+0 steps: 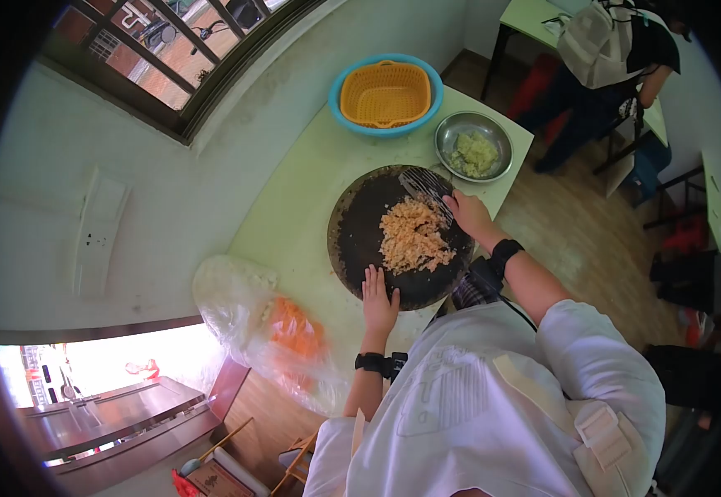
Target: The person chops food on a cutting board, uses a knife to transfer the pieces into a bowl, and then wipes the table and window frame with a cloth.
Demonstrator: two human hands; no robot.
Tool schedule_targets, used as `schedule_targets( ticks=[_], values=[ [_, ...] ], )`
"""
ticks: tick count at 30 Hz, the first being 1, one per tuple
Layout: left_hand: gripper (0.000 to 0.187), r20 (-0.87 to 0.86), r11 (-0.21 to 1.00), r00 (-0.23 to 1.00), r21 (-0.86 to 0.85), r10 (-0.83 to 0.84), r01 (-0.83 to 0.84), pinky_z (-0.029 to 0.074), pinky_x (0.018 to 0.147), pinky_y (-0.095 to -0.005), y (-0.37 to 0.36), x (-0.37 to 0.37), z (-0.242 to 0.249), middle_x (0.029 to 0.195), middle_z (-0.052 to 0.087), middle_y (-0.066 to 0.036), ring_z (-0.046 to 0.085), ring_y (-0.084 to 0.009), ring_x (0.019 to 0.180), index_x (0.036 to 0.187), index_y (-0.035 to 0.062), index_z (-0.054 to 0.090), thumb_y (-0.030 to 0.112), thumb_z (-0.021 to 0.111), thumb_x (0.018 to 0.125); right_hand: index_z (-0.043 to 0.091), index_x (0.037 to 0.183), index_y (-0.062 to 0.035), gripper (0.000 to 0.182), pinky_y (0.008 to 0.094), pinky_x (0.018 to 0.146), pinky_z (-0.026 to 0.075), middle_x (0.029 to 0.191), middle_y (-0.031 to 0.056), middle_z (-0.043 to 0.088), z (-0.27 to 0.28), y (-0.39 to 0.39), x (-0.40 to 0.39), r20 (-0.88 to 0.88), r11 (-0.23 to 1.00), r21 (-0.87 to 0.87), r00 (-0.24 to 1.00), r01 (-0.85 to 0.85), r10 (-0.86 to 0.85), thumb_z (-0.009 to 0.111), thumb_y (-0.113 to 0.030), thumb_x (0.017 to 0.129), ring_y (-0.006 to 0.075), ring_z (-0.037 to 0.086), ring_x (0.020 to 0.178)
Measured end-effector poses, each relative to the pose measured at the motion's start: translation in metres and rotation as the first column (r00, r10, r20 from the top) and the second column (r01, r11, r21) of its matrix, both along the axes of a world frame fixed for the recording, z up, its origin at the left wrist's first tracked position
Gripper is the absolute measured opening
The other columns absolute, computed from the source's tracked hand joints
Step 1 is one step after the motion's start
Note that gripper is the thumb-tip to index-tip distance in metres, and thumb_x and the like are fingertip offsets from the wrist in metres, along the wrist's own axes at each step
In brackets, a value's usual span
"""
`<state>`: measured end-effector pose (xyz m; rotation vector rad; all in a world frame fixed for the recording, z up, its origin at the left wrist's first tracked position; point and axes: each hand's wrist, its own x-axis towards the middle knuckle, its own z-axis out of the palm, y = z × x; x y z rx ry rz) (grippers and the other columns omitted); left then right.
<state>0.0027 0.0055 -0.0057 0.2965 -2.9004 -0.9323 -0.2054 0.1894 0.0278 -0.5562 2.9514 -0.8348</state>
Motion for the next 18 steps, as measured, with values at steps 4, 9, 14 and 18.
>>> schedule_targets(
  ticks=[4, 9, 14, 18],
  values=[
    [0.055, -0.019, 0.998, 0.998, 0.019, 0.061, -0.061, 0.017, 0.101, -0.0428, -0.016, 0.015, -0.004, 0.134, 0.023, -0.019, 0.019, -0.0327, 0.125, 0.124, -0.0004, 0.031, 0.013, 0.054, 0.075, 0.046, 0.079, -0.0038, 0.027, 0.0466, 0.053, 0.042, 0.059, 0.0190, 0.053, 0.014, -0.015, -0.001, 0.070, 0.989, 0.054, 0.988, -0.140, 0.137, 0.041, -0.029, 0.086, 0.0374, 0.053, 0.060],
    [0.053, -0.012, 0.992, 0.992, 0.007, 0.123, -0.123, 0.018, 0.101, -0.0414, -0.029, 0.027, -0.001, 0.133, 0.024, -0.019, 0.020, -0.0324, 0.125, 0.123, 0.0001, 0.033, 0.011, 0.055, 0.075, 0.045, 0.082, -0.0056, 0.013, 0.0441, 0.053, 0.045, 0.059, 0.0186, 0.054, 0.041, -0.025, 0.026, 0.142, 0.893, 0.179, 0.909, -0.414, 0.392, 0.046, -0.018, 0.079, 0.0343, 0.057, 0.060],
    [0.052, 0.000, 0.982, 0.982, 0.016, 0.190, -0.190, 0.017, 0.101, -0.0432, -0.037, 0.035, -0.002, 0.133, 0.025, -0.019, 0.021, -0.0322, 0.124, 0.123, 0.0015, 0.033, 0.012, 0.052, 0.077, 0.048, 0.087, -0.0100, 0.016, 0.0407, 0.050, 0.046, 0.067, 0.0148, 0.057, 0.038, -0.016, 0.050, 0.099, 0.823, 0.255, 0.861, -0.507, 0.499, 0.049, -0.018, 0.073, 0.0314, 0.058, 0.058],
    [0.051, -0.019, 0.976, 0.976, 0.010, 0.215, -0.215, 0.018, 0.101, -0.0433, -0.038, 0.041, 0.001, 0.132, 0.027, -0.018, 0.021, -0.0324, 0.124, 0.123, 0.0027, 0.033, 0.012, 0.052, 0.077, 0.048, 0.086, -0.0112, 0.015, 0.0402, 0.049, 0.045, 0.066, 0.0128, 0.054, 0.041, -0.012, 0.022, 0.008, 0.858, 0.272, 0.892, -0.436, 0.451, 0.050, -0.017, 0.073, 0.0303, 0.056, 0.057]
  ],
)
